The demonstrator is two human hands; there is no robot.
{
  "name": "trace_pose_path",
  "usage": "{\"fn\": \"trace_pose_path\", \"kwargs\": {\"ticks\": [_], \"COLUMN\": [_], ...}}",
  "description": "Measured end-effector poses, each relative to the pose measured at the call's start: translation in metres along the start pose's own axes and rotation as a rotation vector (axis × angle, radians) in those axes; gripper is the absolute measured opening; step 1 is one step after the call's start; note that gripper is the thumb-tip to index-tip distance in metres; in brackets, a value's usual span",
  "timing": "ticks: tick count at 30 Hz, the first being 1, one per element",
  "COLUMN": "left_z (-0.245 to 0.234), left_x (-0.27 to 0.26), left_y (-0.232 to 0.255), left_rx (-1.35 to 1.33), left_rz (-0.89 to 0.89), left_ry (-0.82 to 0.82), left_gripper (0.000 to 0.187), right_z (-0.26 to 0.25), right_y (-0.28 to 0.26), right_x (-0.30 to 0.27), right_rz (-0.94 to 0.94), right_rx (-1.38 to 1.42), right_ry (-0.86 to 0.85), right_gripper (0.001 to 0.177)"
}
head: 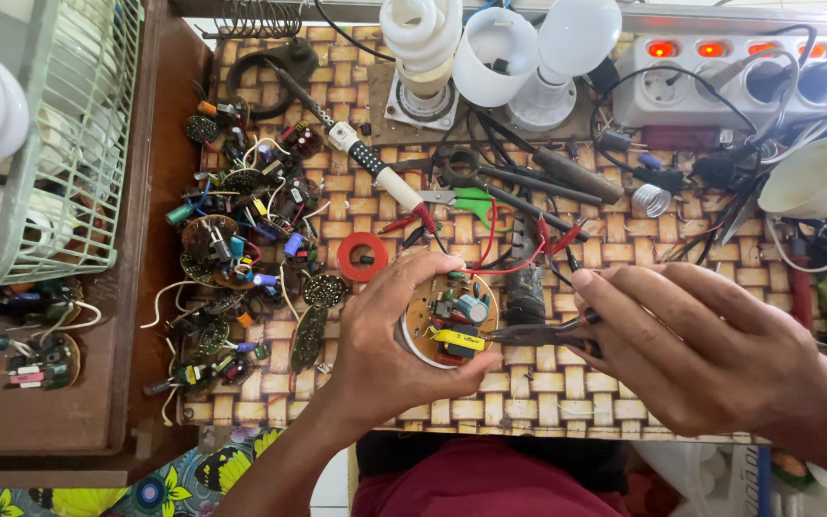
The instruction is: The person uses pliers to adjust and secure wires on a small circuit board inside a white cylindrical housing. They then connect alligator clips to the wires and plug a power cord into a socket to test the device, which lights up.
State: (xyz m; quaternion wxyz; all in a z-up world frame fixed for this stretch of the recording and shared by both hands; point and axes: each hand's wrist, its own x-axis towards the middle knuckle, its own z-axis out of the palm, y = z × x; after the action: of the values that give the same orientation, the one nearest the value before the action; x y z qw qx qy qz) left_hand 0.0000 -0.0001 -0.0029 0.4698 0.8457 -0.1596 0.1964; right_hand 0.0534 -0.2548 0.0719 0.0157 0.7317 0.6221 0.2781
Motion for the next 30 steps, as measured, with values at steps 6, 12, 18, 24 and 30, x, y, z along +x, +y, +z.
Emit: {"fn": "trace_pose_path", "kwargs": {"ticks": [6,12,18,24,30], "left_z": [-0.001,-0.002,-0.004,-0.003,-0.003], "left_x": [0.001,0.004,0.007,0.004,0.003], "left_y": [0.0,0.003,0.006,0.005,0.007], "left_rx": [-0.011,-0.048,-0.075,-0.037,-0.015], "left_rz": [-0.005,0.018,0.085,0.139,0.167], "left_ry": [-0.012,-0.013,-0.053,-0.124,-0.074], "left_gripper": [0.07,0.065,0.062,0.066,0.064], "right_z": [0.004,-0.001,-0.01,-0.007,-0.003], "right_y": [-0.002,-0.002,-0.009,-0.006,0.017], "right_x": [-0.013,-0.006,0.0,-0.005,0.018], "right_rz": [-0.02,-0.047,0.2,0.579,0.928], "right_rx": [-0.003,-0.003,0.148,0.59,0.811], "right_ry": [-0.035,-0.091,-0.221,-0.569,-1.166], "right_gripper": [0.022,0.028,0.031,0.041,0.04]}}
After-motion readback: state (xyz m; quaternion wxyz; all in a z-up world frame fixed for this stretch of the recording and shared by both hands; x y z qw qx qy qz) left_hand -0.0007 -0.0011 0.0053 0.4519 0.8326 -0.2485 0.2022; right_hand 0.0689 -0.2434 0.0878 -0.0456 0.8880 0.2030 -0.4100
